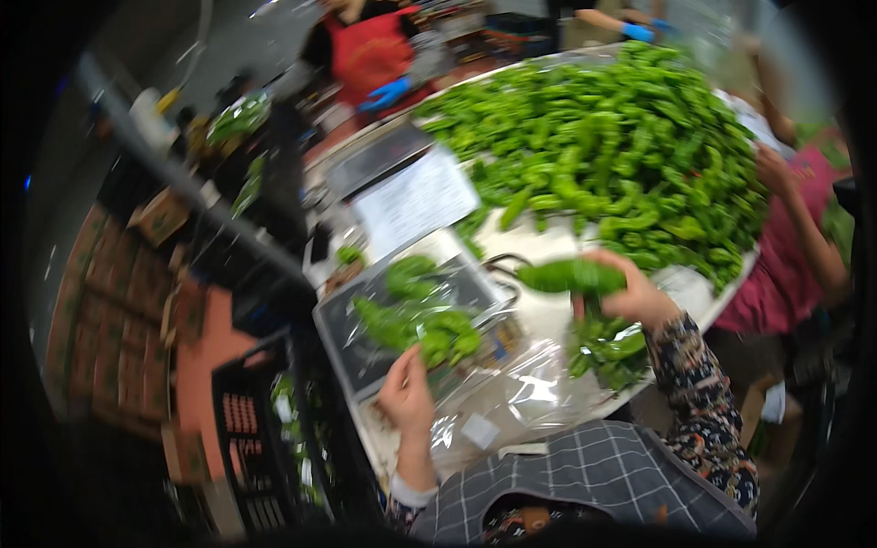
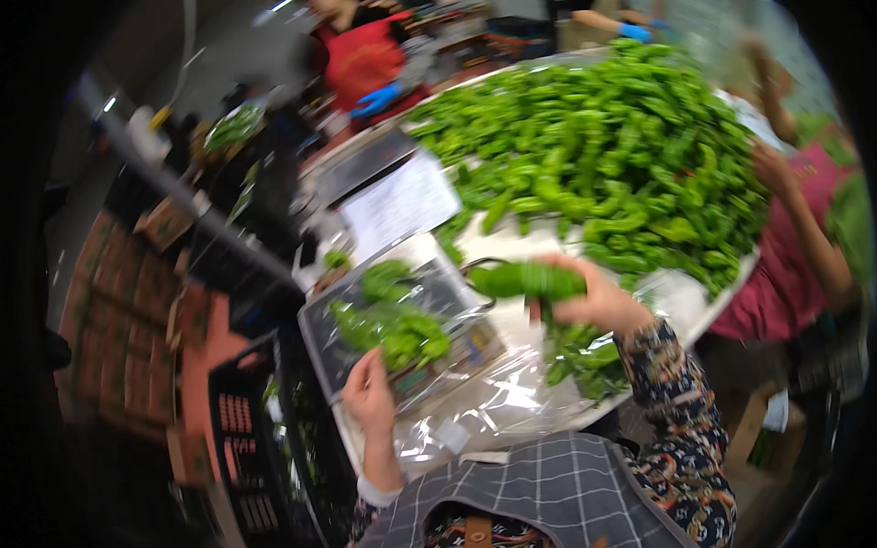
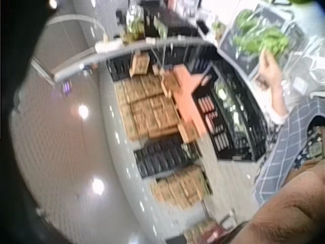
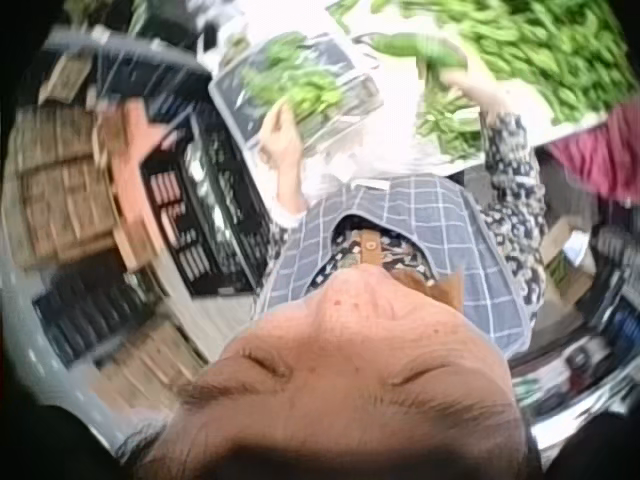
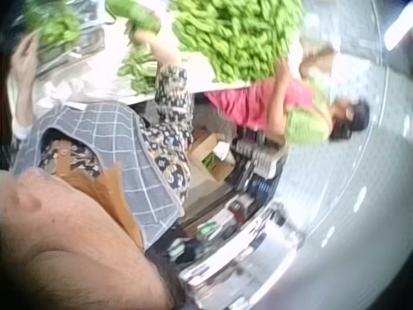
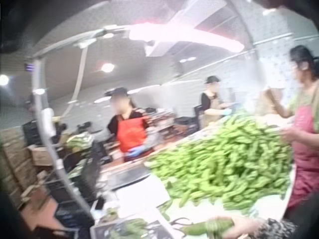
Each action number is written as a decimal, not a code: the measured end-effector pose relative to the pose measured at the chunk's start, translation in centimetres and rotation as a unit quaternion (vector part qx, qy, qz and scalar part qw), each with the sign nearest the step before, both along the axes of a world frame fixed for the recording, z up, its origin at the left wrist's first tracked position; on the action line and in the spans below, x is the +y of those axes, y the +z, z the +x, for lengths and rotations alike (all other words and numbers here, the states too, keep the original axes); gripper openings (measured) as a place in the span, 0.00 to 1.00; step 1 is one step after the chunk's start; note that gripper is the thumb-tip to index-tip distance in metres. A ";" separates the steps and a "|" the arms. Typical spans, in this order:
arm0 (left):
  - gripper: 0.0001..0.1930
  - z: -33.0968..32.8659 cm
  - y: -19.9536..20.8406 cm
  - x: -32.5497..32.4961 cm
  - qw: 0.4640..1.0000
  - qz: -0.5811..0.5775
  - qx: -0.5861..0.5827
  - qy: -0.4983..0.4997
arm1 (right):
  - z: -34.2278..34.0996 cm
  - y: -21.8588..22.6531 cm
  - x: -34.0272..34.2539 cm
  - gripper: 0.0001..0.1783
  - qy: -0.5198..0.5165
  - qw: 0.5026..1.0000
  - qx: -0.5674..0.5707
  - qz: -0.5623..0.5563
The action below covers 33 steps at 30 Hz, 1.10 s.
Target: The person packs green peppers into plastic bags, weighs them on a digital scale, and places the sealed bags into a black crate. They also pour peppers from a cardboard box onto the table to replenish the supply.
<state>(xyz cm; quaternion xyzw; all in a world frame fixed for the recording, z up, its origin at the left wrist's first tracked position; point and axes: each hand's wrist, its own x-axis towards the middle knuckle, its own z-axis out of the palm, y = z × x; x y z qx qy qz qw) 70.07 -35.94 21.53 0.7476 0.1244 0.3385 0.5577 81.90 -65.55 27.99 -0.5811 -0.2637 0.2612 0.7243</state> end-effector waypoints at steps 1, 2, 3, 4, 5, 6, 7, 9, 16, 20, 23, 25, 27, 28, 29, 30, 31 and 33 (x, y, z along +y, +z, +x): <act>0.09 0.4 -0.1 0.2 1.000 -0.022 -0.002 -0.016 | -1.8 0.8 1.9 0.37 0.074 0.997 0.018 -0.019; 0.09 0.5 0.0 0.1 0.998 -0.042 -0.008 -0.038 | -3.0 1.0 3.8 0.39 0.117 0.987 -0.037 -0.100; 0.10 0.8 0.1 -0.3 0.995 -0.076 -0.020 -0.056 | -3.5 1.2 5.8 0.36 0.163 0.957 -0.185 -0.155; 0.10 0.7 0.1 -0.3 0.990 -0.111 -0.032 -0.077 | -4.0 0.6 8.0 0.35 0.160 0.937 -0.258 -0.171; 0.10 0.7 0.5 -0.5 0.992 -0.103 0.019 -0.076 | -4.0 0.2 9.5 0.35 0.143 0.943 -0.250 -0.168; 0.10 0.5 0.7 -0.5 0.994 -0.090 0.010 -0.059 | -4.0 -0.1 11.2 0.34 0.126 0.947 -0.244 -0.166; 0.11 -0.2 1.0 -0.3 0.997 -0.076 0.001 -0.034 | -3.9 -0.3 13.1 0.34 0.090 0.950 -0.260 -0.145; 0.12 -0.2 1.0 -0.1 0.997 0.025 -0.067 0.009 | -3.6 0.6 14.9 0.34 0.081 0.970 -0.196 -0.116; 0.13 -1.4 1.4 -0.1 0.996 -0.089 0.007 -0.022 | -0.3 -3.7 15.5 0.33 -0.130 0.861 -0.465 -0.157; 0.12 -0.5 -1.0 0.5 1.000 -0.022 -0.008 0.002 | -1.6 -3.9 16.1 0.32 0.005 0.943 -0.299 -0.146; 0.12 -0.5 -0.9 0.2 0.998 -0.018 -0.046 -0.031 | -2.3 -3.4 17.1 0.31 -0.073 0.933 -0.340 -0.095; 0.13 -1.1 0.0 -0.3 0.996 0.041 -0.078 -0.032 | -0.2 -5.0 18.9 0.33 -0.150 0.871 -0.443 -0.151; 0.14 -1.3 -0.4 0.1 0.994 0.084 -0.070 -0.007 | 1.3 -5.8 19.7 0.36 -0.153 0.771 -0.524 -0.329; 0.14 -1.3 -1.2 0.7 0.993 0.097 -0.059 0.013 | 1.1 -6.6 19.3 0.36 -0.166 0.759 -0.533 -0.334; 0.15 -1.4 -1.0 0.9 0.992 0.125 -0.031 -0.010 | 1.0 -6.6 18.8 0.35 -0.163 0.766 -0.520 -0.342; 0.14 -1.2 -0.7 0.7 0.995 0.090 -0.028 -0.008 | 0.9 -6.4 18.1 0.34 -0.159 0.773 -0.506 -0.348; 0.13 -1.1 -0.3 0.3 0.998 0.056 -0.025 -0.003 | 1.1 -6.1 17.2 0.33 -0.134 0.803 -0.500 -0.296; 0.13 -1.3 0.2 0.2 1.000 0.011 -0.004 -0.018 | 1.3 -4.9 14.2 0.30 -0.074 0.852 -0.483 -0.189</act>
